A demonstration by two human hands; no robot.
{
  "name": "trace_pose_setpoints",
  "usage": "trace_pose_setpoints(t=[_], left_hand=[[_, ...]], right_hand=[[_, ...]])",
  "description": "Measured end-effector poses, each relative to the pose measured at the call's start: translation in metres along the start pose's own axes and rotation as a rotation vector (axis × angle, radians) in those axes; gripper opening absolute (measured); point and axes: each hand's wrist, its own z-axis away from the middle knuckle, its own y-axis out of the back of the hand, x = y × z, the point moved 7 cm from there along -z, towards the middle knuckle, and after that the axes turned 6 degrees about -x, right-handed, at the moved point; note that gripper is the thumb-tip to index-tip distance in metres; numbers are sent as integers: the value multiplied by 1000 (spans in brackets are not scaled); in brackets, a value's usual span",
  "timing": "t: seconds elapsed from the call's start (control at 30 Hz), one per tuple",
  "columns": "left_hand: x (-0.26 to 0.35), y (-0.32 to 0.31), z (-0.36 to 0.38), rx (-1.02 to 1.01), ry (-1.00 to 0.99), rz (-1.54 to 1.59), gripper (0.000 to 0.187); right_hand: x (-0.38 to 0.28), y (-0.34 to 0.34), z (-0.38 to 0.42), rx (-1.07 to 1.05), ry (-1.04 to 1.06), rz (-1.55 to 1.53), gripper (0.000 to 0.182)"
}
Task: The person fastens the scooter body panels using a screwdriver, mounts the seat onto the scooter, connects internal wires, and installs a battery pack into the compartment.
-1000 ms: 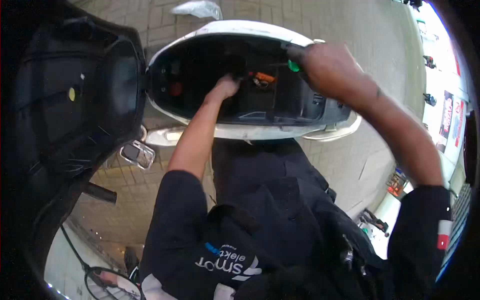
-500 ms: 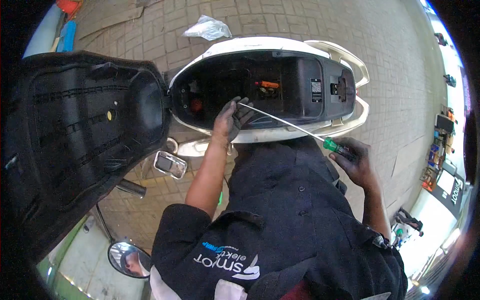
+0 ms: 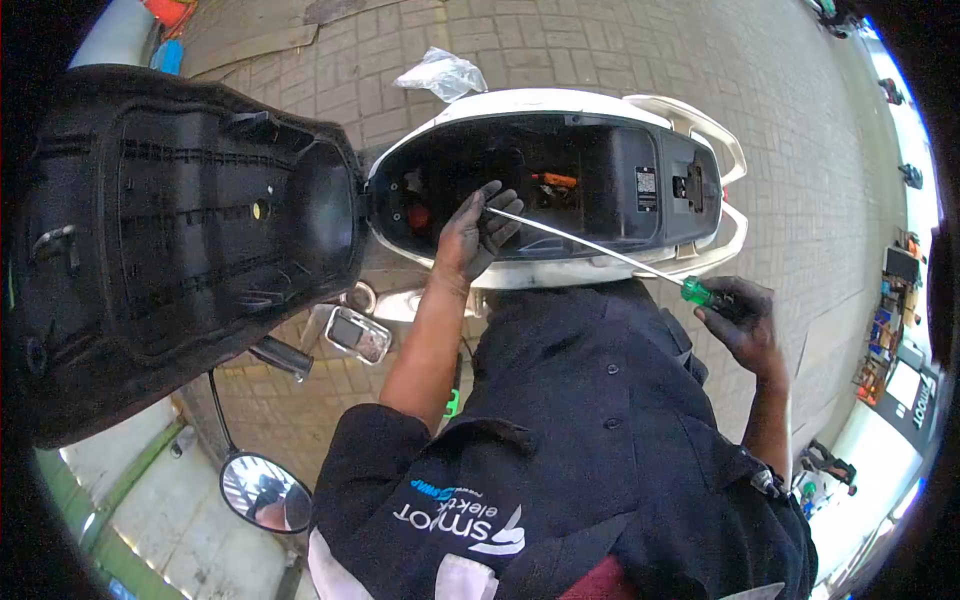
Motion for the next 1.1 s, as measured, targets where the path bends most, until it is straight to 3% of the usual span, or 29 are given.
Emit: trace_pose_setpoints(t=[0.17,0.23,0.37,0.43,1.1], left_hand=[[-1,4,3,61,39,-61,36],[2,0,3,49,35,-93,37],[7,0,5,49,12,-97,37],[11,-5,3,-66,-47,70,37],[29,8,17,16,-20,-74,37]], right_hand=[[-23,1,6,32,30,44,32],[-29,-1,6,-6,39,207,32],[-31,-8,8,68,25,77,31],[-31,-7,9,78,13,87,31],[-46,-9,-2,93,134,138,32]])
